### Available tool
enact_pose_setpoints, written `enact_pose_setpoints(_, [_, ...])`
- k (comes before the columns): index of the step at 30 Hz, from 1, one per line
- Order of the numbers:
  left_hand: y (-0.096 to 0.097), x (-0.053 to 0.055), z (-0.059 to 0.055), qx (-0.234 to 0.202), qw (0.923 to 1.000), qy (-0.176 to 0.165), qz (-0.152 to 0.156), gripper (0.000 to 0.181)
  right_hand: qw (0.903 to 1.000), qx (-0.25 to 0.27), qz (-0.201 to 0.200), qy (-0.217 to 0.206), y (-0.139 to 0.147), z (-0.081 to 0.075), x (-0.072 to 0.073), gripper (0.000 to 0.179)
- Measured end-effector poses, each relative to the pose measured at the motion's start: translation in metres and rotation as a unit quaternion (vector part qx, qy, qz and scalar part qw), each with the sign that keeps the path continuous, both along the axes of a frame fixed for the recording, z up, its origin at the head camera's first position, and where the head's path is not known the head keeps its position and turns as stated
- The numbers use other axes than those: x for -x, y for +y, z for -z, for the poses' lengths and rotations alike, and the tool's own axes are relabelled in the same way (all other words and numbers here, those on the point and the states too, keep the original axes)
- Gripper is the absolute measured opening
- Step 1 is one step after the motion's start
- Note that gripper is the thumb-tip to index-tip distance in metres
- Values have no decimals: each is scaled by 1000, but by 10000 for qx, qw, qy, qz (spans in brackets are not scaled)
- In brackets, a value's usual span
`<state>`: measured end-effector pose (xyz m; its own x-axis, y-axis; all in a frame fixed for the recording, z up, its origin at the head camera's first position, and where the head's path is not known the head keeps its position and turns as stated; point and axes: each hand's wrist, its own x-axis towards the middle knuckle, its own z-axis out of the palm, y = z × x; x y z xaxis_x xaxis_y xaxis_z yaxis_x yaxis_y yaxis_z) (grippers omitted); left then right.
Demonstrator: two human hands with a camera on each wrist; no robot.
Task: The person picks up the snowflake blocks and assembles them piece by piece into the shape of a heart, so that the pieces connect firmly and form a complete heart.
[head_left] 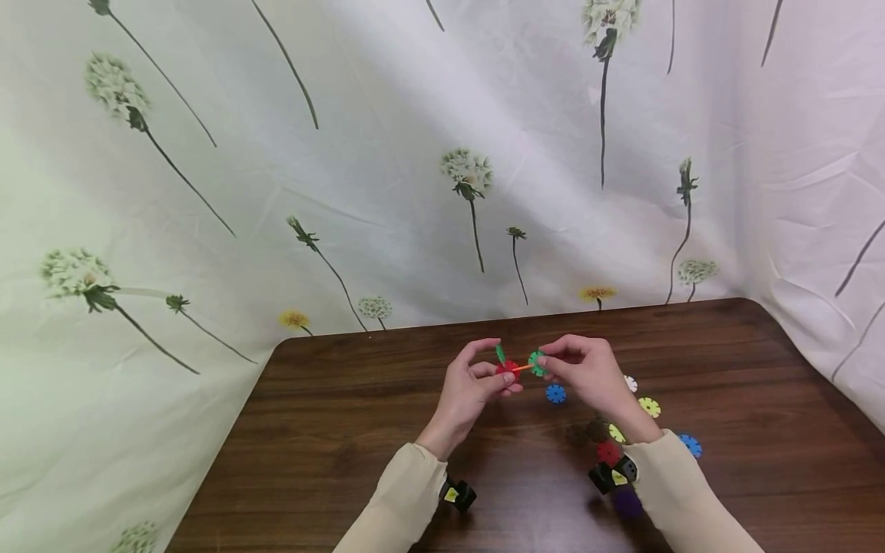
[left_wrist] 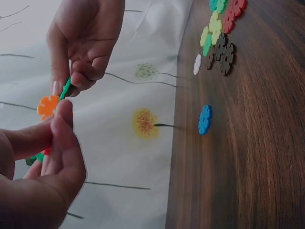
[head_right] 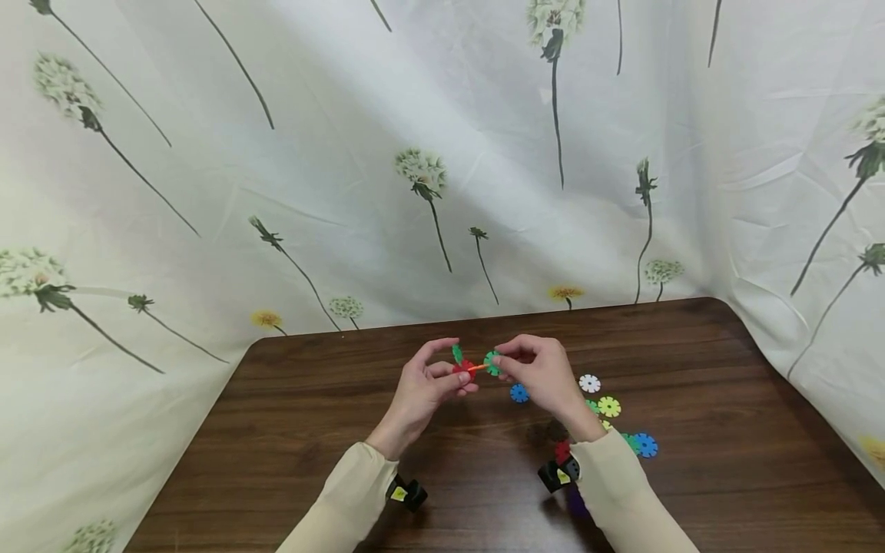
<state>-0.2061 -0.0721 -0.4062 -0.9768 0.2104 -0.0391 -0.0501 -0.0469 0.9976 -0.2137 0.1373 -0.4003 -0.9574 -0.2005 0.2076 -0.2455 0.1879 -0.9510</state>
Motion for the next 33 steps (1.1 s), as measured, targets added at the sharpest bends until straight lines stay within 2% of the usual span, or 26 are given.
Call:
enact_pose_setpoints(7, [0,0,0,-79,9999,-37,108,57,9997,-114,37,211,-3,1,-1,19])
enact_pose_setpoints(14, [-2,0,-1,-363,9981,-337,360,58,9999,-85,-91,-6,0,4,2,24])
enact_pose_setpoints(18, [-5,0,0,-410,9978,-450,279,56,9999,-94,-51,-64,5,4,6,30])
enact_pose_setpoints(22, [-6,1,0,-351,9982,-455,170,54,9994,-301,186,61,19,2,13,32])
enact_pose_setpoints(28, [-9,1,0,-394,9978,-531,98,52,9927,-1008,658,124,57,5,21,36])
enact_pose_setpoints(33, [-10,1,0,-475,9972,-570,79,50,9738,-2107,827,216,91,19,27,31])
